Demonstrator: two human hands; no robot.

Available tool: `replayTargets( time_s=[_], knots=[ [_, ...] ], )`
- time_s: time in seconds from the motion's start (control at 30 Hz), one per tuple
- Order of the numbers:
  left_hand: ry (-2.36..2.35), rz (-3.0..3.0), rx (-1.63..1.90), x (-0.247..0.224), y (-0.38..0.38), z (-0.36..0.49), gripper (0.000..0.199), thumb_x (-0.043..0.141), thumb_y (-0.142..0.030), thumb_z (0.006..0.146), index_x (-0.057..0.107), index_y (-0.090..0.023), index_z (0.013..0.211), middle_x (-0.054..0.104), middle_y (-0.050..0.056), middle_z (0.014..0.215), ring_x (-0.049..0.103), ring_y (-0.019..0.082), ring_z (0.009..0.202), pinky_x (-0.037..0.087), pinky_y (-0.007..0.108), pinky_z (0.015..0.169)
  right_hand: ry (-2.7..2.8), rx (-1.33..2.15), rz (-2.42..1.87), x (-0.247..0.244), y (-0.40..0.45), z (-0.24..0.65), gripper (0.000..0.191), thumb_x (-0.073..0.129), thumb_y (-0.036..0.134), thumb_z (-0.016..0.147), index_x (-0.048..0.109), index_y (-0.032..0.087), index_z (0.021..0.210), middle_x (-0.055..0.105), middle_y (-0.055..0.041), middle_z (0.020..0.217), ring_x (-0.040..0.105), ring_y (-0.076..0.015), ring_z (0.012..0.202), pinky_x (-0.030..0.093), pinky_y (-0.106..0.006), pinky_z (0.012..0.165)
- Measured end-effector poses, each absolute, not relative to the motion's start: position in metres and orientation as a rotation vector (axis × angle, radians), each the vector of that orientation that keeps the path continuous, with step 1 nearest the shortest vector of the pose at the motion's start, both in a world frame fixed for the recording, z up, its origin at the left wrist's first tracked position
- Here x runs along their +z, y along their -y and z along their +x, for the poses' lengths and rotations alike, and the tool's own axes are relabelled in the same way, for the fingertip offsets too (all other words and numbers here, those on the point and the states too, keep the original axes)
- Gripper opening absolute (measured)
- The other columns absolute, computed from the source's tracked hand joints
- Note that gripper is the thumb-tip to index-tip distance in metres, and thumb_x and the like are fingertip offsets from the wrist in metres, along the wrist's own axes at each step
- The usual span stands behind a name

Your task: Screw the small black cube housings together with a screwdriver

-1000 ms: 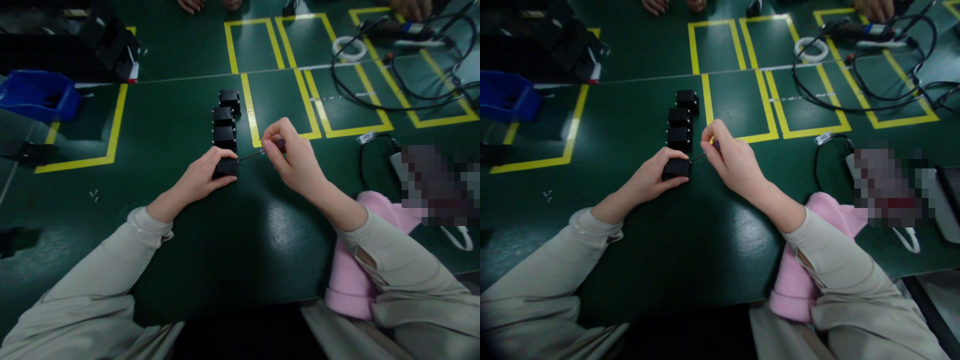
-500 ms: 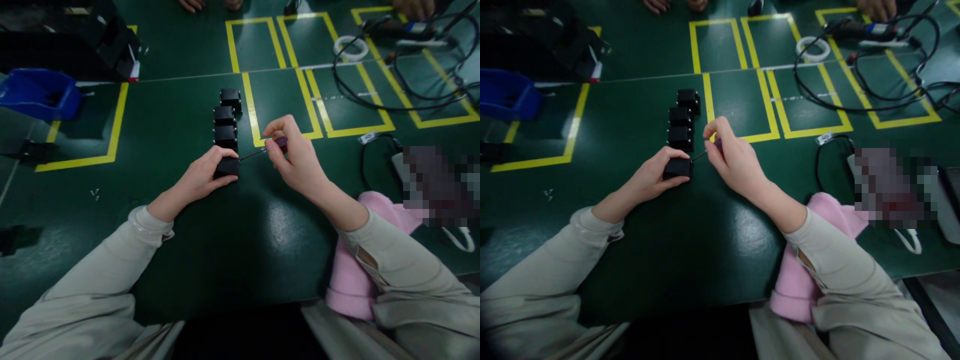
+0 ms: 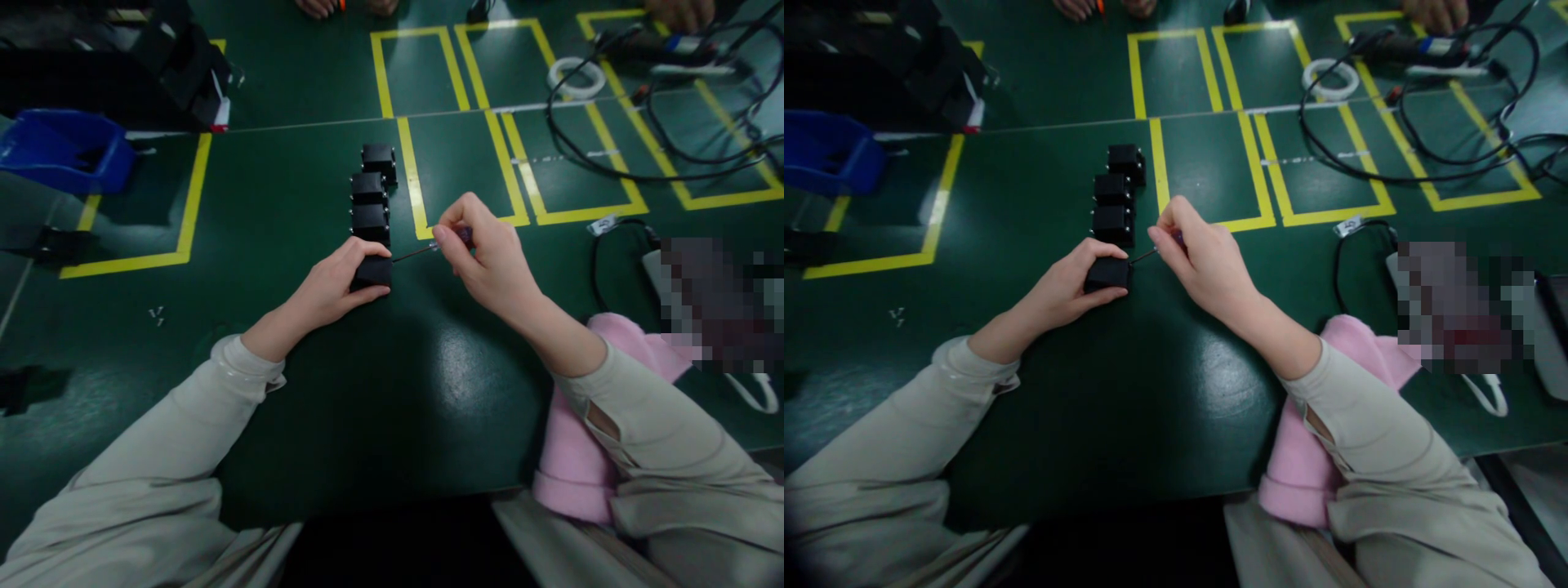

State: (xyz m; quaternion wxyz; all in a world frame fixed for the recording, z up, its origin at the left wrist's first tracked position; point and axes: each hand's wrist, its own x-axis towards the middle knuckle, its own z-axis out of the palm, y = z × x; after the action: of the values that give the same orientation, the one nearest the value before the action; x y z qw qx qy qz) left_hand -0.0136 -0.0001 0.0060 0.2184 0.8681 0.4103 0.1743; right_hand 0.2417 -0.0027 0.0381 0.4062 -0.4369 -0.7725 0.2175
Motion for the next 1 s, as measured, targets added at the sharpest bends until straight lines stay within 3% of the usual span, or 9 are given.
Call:
replayTargets(
  time_s=[0.1, 0.33, 0.53, 0.7, 0.87, 1.0],
  knots=[
    [-1.125, 2.410, 0.503, 0.0061, 0.0000, -0.0136, 0.044, 0.065, -0.039, 0.095, 0.049, -0.022, 0.132, 0.058, 0.008, 0.128, 0.060, 0.025, 0.118, 0.049, 0.038, 0.099, 1.950, 0.555, -1.106, 0.0392, 0.0025, 0.2424, 0.017, 0.048, 0.033, 0.100, 0.047, 0.023, 0.087, 0.054, 0.0039, 0.071, 0.051, -0.0092, 0.058, 0.038, -0.026, 0.058],
    [-1.125, 2.417, 0.505, 0.0057, -0.0001, -0.0137, 0.044, 0.066, -0.038, 0.095, 0.049, -0.022, 0.132, 0.058, 0.008, 0.128, 0.060, 0.025, 0.117, 0.049, 0.037, 0.098, 1.975, 0.608, -1.108, 0.0403, 0.0031, 0.2431, 0.003, 0.046, 0.027, 0.100, 0.047, 0.025, 0.100, 0.052, 0.0044, 0.073, 0.053, -0.0106, 0.059, 0.044, -0.027, 0.061],
    [-1.122, 2.418, 0.506, 0.0058, 0.0000, -0.0133, 0.044, 0.065, -0.038, 0.095, 0.049, -0.022, 0.132, 0.058, 0.008, 0.128, 0.060, 0.025, 0.117, 0.049, 0.037, 0.098, 1.981, 0.559, -1.128, 0.0410, 0.0032, 0.2436, 0.010, 0.050, 0.029, 0.098, 0.047, 0.024, 0.090, 0.055, 0.0038, 0.073, 0.053, -0.0098, 0.059, 0.043, -0.027, 0.060],
    [-1.122, 2.414, 0.506, 0.0058, -0.0004, -0.0137, 0.044, 0.066, -0.038, 0.095, 0.049, -0.021, 0.132, 0.058, 0.008, 0.128, 0.060, 0.025, 0.118, 0.049, 0.037, 0.099, 1.988, 0.582, -1.099, 0.0406, 0.0037, 0.2426, 0.003, 0.048, 0.025, 0.097, 0.048, 0.024, 0.100, 0.055, 0.0050, 0.073, 0.054, -0.0097, 0.057, 0.043, -0.027, 0.059],
    [-1.120, 2.416, 0.505, 0.0052, -0.0002, -0.0146, 0.044, 0.065, -0.038, 0.095, 0.049, -0.022, 0.133, 0.058, 0.008, 0.129, 0.060, 0.025, 0.118, 0.049, 0.038, 0.098, 1.983, 0.546, -1.122, 0.0417, 0.0032, 0.2429, 0.010, 0.052, 0.028, 0.097, 0.047, 0.023, 0.089, 0.055, 0.0045, 0.072, 0.053, -0.0089, 0.058, 0.041, -0.025, 0.057],
    [-1.120, 2.420, 0.508, 0.0055, 0.0001, -0.0139, 0.044, 0.066, -0.037, 0.095, 0.049, -0.022, 0.132, 0.058, 0.008, 0.129, 0.060, 0.024, 0.118, 0.049, 0.037, 0.099, 1.996, 0.581, -1.117, 0.0420, 0.0039, 0.2429, 0.005, 0.049, 0.028, 0.099, 0.048, 0.024, 0.097, 0.054, 0.0051, 0.070, 0.052, -0.0088, 0.056, 0.041, -0.025, 0.057]
  ],
)
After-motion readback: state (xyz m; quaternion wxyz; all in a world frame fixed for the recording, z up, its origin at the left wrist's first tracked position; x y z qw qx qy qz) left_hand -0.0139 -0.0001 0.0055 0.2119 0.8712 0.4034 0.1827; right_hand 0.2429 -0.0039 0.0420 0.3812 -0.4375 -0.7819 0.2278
